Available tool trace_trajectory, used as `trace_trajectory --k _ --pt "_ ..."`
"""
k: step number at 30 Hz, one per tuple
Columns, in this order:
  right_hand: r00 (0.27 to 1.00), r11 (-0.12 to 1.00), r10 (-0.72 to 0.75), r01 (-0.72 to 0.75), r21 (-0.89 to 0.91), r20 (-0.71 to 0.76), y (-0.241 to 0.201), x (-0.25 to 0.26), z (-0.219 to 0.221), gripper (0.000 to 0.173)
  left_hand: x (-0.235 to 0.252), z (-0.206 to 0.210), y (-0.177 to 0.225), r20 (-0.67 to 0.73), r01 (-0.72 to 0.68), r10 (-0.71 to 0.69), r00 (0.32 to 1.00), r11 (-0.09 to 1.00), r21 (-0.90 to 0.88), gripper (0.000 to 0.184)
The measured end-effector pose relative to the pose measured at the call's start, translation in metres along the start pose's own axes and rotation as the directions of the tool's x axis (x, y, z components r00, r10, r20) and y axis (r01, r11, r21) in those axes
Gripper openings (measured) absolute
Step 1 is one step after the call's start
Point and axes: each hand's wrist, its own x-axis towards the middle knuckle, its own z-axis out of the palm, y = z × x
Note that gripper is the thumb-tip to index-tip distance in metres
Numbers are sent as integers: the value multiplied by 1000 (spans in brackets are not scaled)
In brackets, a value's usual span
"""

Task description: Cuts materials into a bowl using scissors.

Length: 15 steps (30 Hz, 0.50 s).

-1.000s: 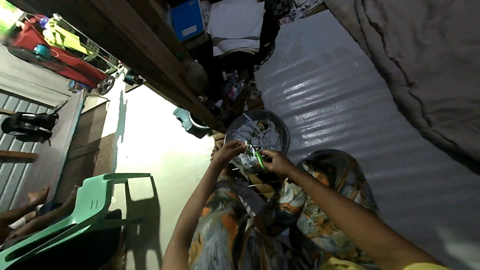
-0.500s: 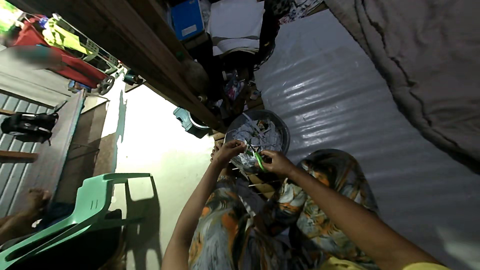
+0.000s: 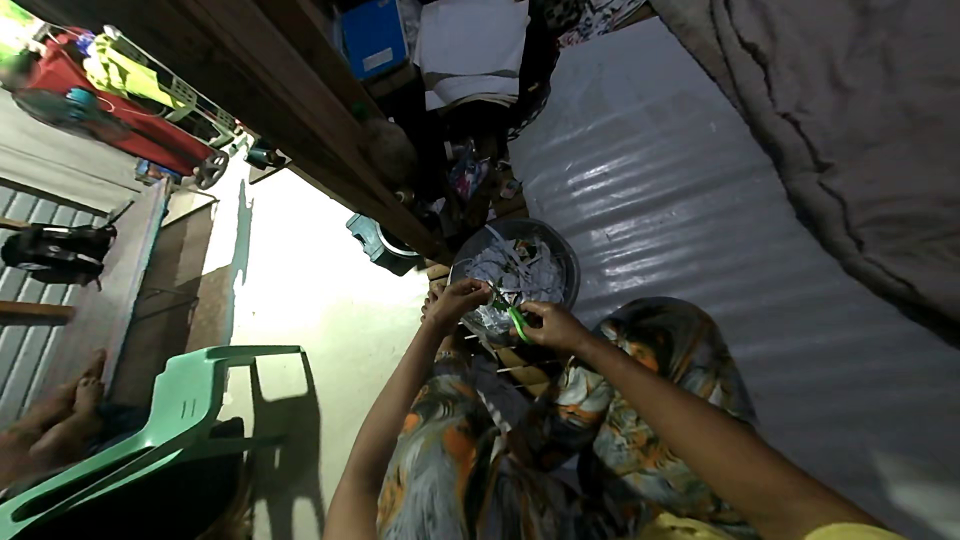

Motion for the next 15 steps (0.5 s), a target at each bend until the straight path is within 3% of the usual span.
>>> trace_trajectory --k 15 --pt "999 999 32 -32 0 -44 -4 -1 -2 38 -1 2 4 48 30 -33 998 998 50 13"
